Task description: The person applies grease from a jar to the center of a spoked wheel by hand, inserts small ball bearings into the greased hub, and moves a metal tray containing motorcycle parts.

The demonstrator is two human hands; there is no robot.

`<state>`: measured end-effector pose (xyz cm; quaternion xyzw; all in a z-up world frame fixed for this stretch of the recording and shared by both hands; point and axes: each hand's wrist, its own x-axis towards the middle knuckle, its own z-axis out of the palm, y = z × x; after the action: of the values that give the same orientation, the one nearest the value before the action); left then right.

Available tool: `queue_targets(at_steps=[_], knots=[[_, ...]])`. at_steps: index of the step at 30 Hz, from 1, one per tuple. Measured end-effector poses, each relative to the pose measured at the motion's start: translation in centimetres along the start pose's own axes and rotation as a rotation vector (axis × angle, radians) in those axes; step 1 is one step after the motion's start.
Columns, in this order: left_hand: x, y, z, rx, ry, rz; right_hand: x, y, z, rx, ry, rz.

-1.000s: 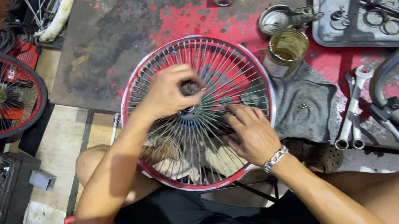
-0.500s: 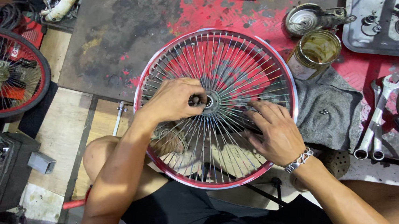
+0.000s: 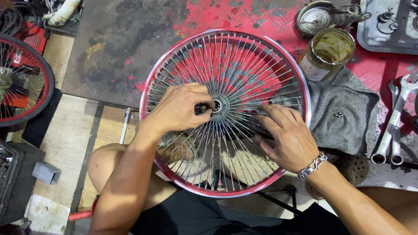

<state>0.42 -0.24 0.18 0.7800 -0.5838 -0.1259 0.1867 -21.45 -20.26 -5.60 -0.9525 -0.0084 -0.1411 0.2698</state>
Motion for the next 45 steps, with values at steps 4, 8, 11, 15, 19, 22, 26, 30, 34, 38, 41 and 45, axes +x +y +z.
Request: queue_targets(at_steps=[4,8,11,15,19,22,26,30,34,38,41,45], knots=[[0.1,0.2,-0.1,-0.017,0.016,0.008,0.0,-0.1,-0.1,0.001,0.0,0.005],[0.2,1.0,-0.4,-0.073,0.107,0.008,0.0,-0.2,-0.3,0.002,0.007,-0.008],[1.3,2.1,-0.4,-0.158,0.185,-0.02,0.1,0.0,-0.3,0.006,0.013,-0.01],[4.3,4.4,1.6,-0.214,0.266,0.081,-0.6,0.4,0.5,-0.065,0.074,0.0],[9.5,7.2,5.9,-0.194,0.231,0.176,-1.1,0.7,1.7,-0.112,0.117,0.042],[14.3,9.2,9.9,-0.136,0.144,0.301,-1.6,-0.2,2.5,-0.074,0.103,0.026],[18.9,10.4,15.1,-0.073,-0.046,0.43,-2.1,-1.2,3.2,-0.045,0.045,0.01],[20.8,10.1,18.8,0.032,-0.112,0.524,-2.3,-1.4,3.1,-0.017,0.075,0.023],[21.4,10.2,20.1,0.123,-0.152,0.516,-2.5,-1.3,3.2,-0.024,0.017,0.044],[21.0,11.4,18.2,0.168,-0.146,0.583,-2.5,-1.1,3.2,-0.044,-0.094,0.082],[19.5,11.5,14.3,0.025,-0.029,0.517,-2.0,-1.0,2.8,-0.086,-0.064,0.061],[13.3,7.3,6.2,-0.111,0.208,0.345,-1.7,-0.8,1.9,-0.117,-0.082,0.064]])
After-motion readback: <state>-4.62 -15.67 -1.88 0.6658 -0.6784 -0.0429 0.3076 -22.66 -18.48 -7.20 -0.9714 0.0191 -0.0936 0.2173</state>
